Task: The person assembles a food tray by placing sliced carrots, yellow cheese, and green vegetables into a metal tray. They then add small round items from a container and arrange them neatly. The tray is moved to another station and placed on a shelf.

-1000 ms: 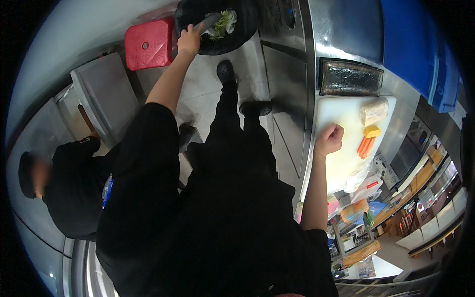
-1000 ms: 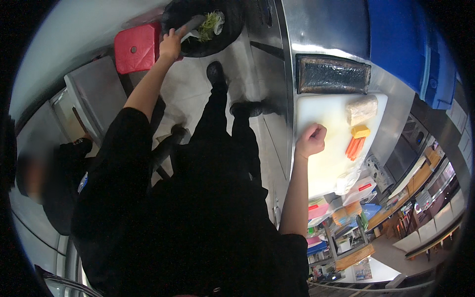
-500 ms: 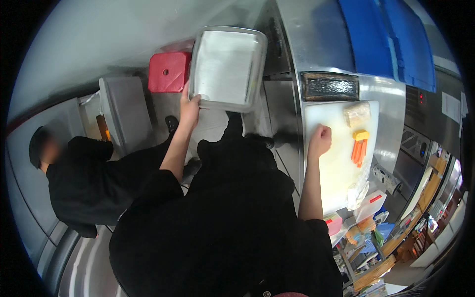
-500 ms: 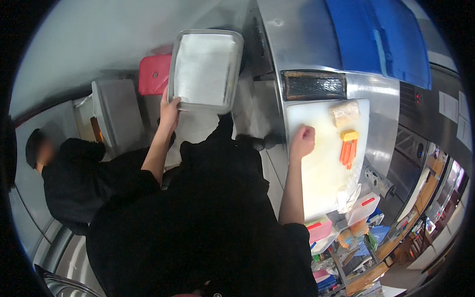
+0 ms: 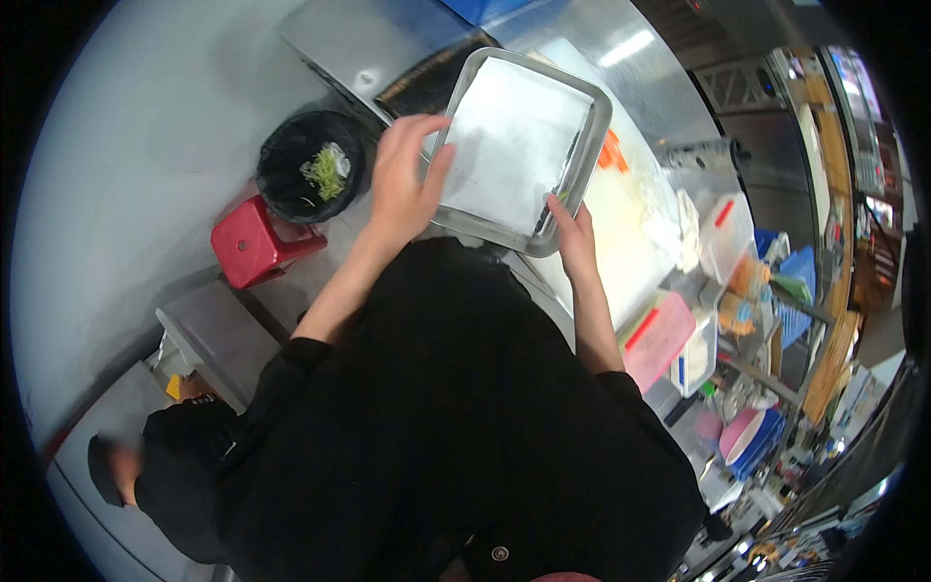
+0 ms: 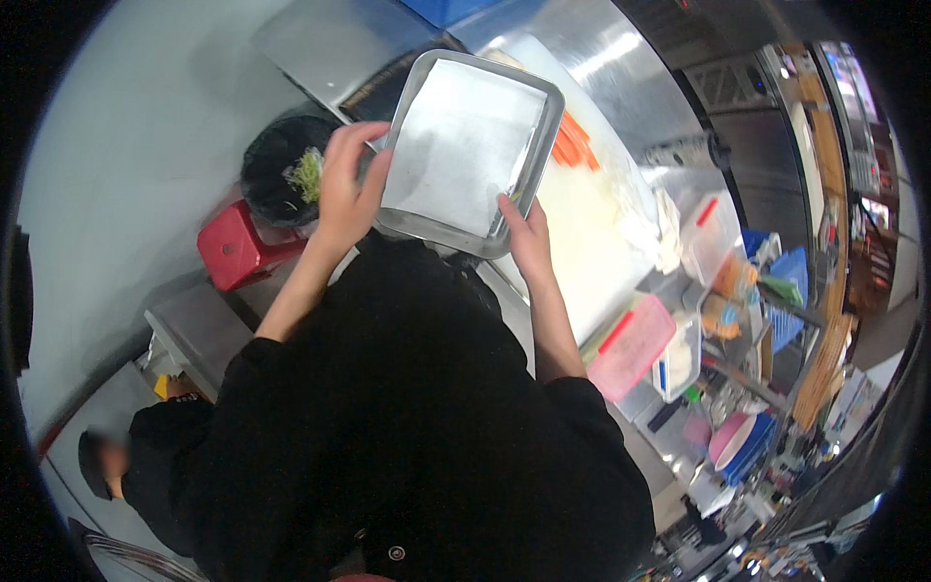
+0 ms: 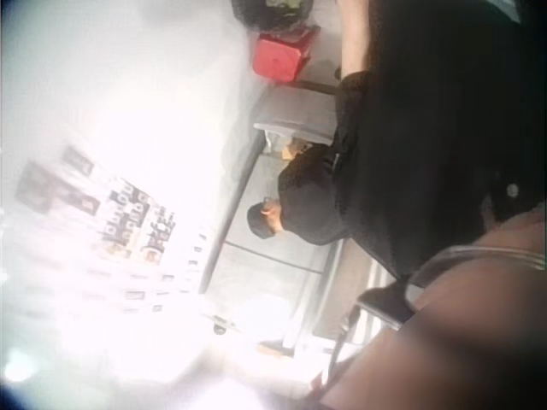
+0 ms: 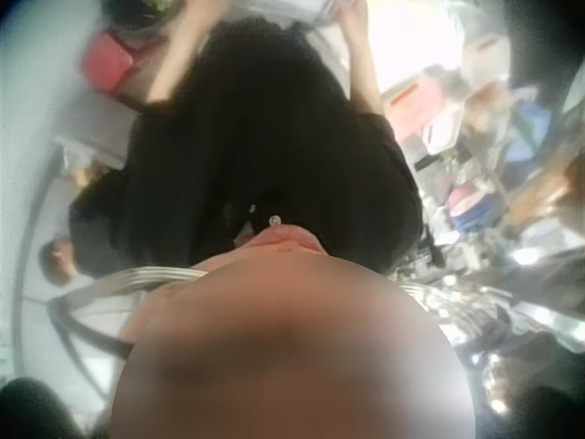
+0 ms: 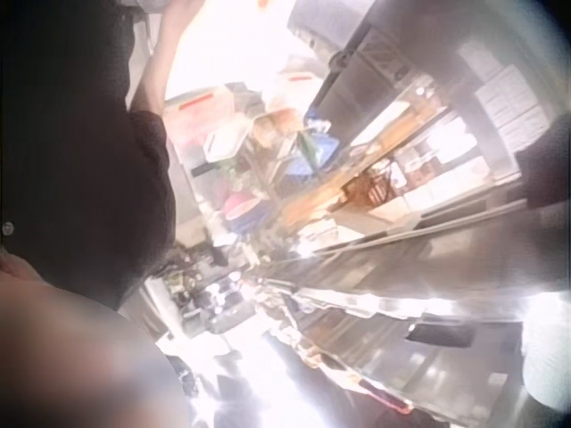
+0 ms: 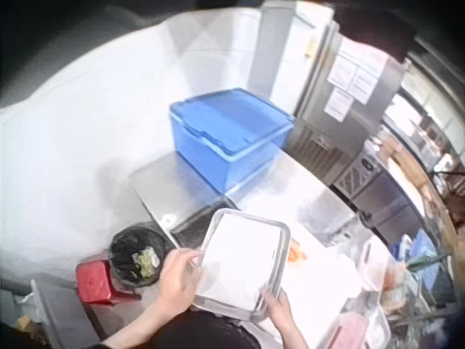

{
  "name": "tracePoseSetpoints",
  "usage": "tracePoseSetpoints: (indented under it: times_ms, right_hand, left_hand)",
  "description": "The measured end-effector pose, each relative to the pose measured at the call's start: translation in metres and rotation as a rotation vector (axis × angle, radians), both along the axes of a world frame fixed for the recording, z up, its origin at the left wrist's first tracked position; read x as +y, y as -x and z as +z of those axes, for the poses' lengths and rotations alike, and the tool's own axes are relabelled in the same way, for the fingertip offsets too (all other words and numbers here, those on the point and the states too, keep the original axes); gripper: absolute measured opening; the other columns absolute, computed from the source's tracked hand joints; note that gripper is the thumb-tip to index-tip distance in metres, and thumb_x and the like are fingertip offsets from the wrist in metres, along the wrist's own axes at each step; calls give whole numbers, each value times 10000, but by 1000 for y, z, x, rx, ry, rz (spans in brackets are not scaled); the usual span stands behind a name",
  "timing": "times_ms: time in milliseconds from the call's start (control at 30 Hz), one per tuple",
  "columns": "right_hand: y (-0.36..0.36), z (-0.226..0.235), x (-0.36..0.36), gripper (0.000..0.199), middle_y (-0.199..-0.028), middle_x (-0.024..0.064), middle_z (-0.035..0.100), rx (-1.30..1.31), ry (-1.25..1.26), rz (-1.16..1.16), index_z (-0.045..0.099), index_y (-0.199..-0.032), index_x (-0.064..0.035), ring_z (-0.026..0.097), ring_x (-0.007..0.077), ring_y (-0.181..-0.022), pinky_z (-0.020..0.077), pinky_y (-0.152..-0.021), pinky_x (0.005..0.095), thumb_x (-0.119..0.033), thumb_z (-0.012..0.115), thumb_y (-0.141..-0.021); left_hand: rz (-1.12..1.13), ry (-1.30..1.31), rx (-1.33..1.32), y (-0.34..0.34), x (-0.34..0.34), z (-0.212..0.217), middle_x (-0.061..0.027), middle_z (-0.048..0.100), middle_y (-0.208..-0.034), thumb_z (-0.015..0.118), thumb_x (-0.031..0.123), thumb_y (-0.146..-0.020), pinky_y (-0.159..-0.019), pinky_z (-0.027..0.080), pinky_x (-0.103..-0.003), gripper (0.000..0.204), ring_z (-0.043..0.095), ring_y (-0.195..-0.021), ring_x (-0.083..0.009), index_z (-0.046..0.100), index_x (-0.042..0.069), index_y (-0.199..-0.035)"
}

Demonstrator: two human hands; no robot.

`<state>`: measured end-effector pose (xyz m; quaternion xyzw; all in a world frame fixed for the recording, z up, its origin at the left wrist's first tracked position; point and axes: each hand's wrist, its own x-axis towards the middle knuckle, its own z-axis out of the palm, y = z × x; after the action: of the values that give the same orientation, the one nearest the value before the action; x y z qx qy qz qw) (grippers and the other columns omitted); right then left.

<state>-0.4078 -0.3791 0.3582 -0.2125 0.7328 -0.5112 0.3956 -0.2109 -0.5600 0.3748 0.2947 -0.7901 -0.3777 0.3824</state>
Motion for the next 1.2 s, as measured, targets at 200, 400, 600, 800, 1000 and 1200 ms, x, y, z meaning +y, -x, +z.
tracePoseSetpoints:
  times_ms: [200,400,600,800,1000,1200]
  right_hand:
    - [23,-22,79,416,-1125,82,633,-221,103,-60,522,-1295,4,559,150,-1069,426,-953,302,-114,594,-903]
    - [52,-29,131,500,-1184,89,605,-244,178,-83,483,-1320,20,571,170,-1077,435,-953,303,-64,602,-842]
    - [74,-34,163,541,-1168,76,616,-290,233,-207,497,-1304,27,572,154,-1078,435,-956,291,21,569,-768]
    - [83,-29,131,353,-1138,69,618,5,170,-1,530,-1275,19,547,140,-1051,425,-943,297,-147,577,-968]
    - [46,7,22,457,-1299,128,528,-136,207,42,397,-1402,41,505,175,-1155,385,-1004,323,-195,488,-1022]
    - [-12,42,-120,433,-1286,156,523,264,373,302,401,-1356,60,509,230,-1154,376,-1011,338,-198,486,-1019]
  left_hand:
    - [-185,425,-461,135,77,-28,-199,350,-1496,606,407,-900,-1132,250,-491,639,284,-1405,-385,418,111,-1435]
    - [-696,487,-299,173,137,-46,-190,253,-1557,603,442,-883,-1168,176,-499,711,185,-1454,-378,371,119,-1472]
    - [-1059,624,-222,175,161,-80,-115,458,-1436,600,250,-868,-1122,321,-435,387,347,-1398,-272,602,101,-1225]
    - [-1263,-37,-184,153,150,-74,-169,632,-1108,550,195,-929,-961,444,-426,246,587,-1082,-340,620,45,-1112]
    - [-738,-267,-160,66,72,21,-230,631,-941,486,264,-1002,-789,463,-434,297,584,-890,-415,580,8,-1120]
    - [-22,-689,414,-40,31,37,-86,664,-1015,516,218,-992,-821,497,-353,278,647,-901,-175,585,30,-1185]
